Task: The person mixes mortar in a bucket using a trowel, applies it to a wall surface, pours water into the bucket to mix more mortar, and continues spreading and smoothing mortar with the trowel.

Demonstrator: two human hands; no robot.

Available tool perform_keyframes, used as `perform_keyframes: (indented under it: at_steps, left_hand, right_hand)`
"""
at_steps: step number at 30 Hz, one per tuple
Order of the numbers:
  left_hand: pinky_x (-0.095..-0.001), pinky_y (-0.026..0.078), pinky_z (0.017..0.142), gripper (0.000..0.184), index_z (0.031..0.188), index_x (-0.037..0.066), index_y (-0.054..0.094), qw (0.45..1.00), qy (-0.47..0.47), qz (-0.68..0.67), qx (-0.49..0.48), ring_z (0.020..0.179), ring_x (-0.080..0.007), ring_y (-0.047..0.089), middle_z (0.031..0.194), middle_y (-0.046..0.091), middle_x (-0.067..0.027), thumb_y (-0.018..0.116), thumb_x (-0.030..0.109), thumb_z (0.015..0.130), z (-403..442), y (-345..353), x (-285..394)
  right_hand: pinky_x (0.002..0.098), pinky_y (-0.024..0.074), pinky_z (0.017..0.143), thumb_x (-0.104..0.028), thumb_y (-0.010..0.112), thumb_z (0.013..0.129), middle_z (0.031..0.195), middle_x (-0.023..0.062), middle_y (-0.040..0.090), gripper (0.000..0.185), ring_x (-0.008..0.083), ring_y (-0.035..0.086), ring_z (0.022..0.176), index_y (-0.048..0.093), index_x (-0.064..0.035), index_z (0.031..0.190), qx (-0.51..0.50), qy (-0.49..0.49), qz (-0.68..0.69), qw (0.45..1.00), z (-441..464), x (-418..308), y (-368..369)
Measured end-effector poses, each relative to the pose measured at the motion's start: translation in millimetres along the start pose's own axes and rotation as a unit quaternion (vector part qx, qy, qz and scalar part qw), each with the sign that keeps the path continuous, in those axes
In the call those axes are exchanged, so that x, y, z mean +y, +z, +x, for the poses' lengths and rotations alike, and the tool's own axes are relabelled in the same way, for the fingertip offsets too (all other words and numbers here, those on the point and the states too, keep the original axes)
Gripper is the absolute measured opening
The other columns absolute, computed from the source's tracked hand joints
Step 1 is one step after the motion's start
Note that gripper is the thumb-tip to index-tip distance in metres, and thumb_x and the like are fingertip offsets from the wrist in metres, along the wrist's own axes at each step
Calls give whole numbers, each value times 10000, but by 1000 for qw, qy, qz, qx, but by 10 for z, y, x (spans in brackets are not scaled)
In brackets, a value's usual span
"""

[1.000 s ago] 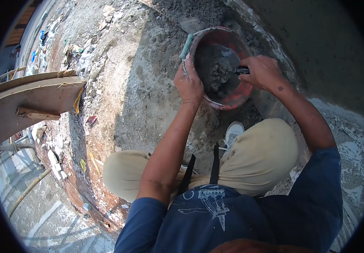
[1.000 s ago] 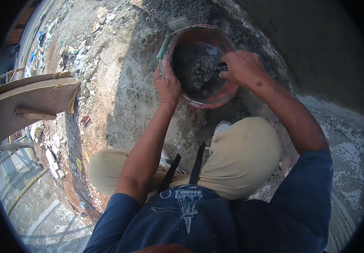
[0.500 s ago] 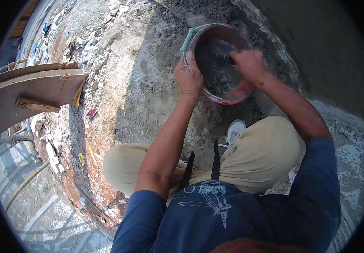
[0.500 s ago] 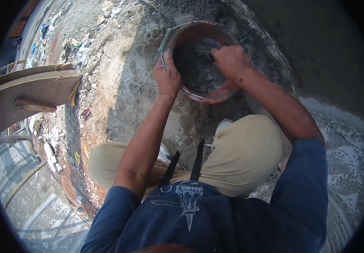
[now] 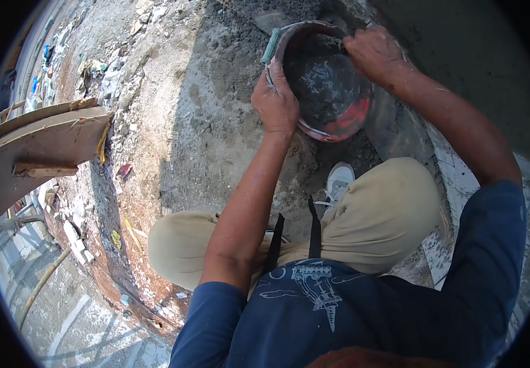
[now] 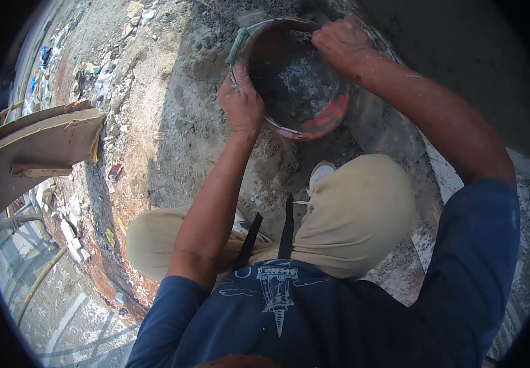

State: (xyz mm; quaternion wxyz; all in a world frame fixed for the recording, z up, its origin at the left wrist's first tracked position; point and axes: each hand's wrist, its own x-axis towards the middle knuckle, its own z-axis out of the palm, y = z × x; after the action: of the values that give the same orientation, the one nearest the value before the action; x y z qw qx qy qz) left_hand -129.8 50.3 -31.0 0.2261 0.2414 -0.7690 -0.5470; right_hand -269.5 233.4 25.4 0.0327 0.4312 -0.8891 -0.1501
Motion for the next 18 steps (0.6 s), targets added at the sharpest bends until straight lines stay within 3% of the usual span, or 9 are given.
perform_keyframes:
  at_steps: [3, 9, 12, 15, 18]
  left_hand:
    - [-396, 509, 732, 423, 1120, -17, 691, 1000, -6, -4, 4, 776, -302, 683, 871, 702, -215, 475, 341, 1057, 19, -49, -9]
    - [-408, 494, 702, 441, 1068, -25, 698, 1000, 4, -4, 27, 730, -305, 663, 826, 695, -197, 458, 344, 1061, 30, -55, -170]
    - [-411, 480, 696, 466, 1038, -33, 695, 999, -6, -21, 27, 729, -295, 643, 826, 691, -173, 430, 349, 1068, 67, -25, -229]
    - [-412, 483, 712, 469, 1039, -32, 696, 999, 6, -24, 42, 749, -290, 645, 849, 694, -177, 426, 350, 1069, 63, -17, -300]
    - [-393, 490, 751, 474, 1064, -42, 691, 998, 23, -34, 39, 794, -259, 650, 892, 704, -169, 419, 346, 1074, 100, -15, -291]
  right_hand:
    - [441, 545, 779, -106, 607, 823, 846, 145, 728, 130, 292, 732, 870, 728, -102, 871, -136, 25, 48, 989, -211, -154, 234]
    - [461, 562, 860, -83, 604, 811, 940, 185, 734, 217, 338, 722, 945, 756, -47, 962, -275, 106, 143, 945, -342, -440, 209]
    - [440, 570, 767, -112, 640, 802, 932, 200, 729, 244, 317, 733, 872, 749, -11, 995, -319, 102, 194, 922, -450, -524, 228]
    - [435, 552, 716, -193, 710, 795, 920, 214, 720, 349, 317, 724, 834, 726, 45, 1049, -316, 164, 430, 830, -559, -738, 321]
    - [429, 530, 744, -307, 732, 832, 862, 165, 719, 407, 293, 702, 809, 692, 51, 1022, -379, 298, 621, 618, -542, -827, 362]
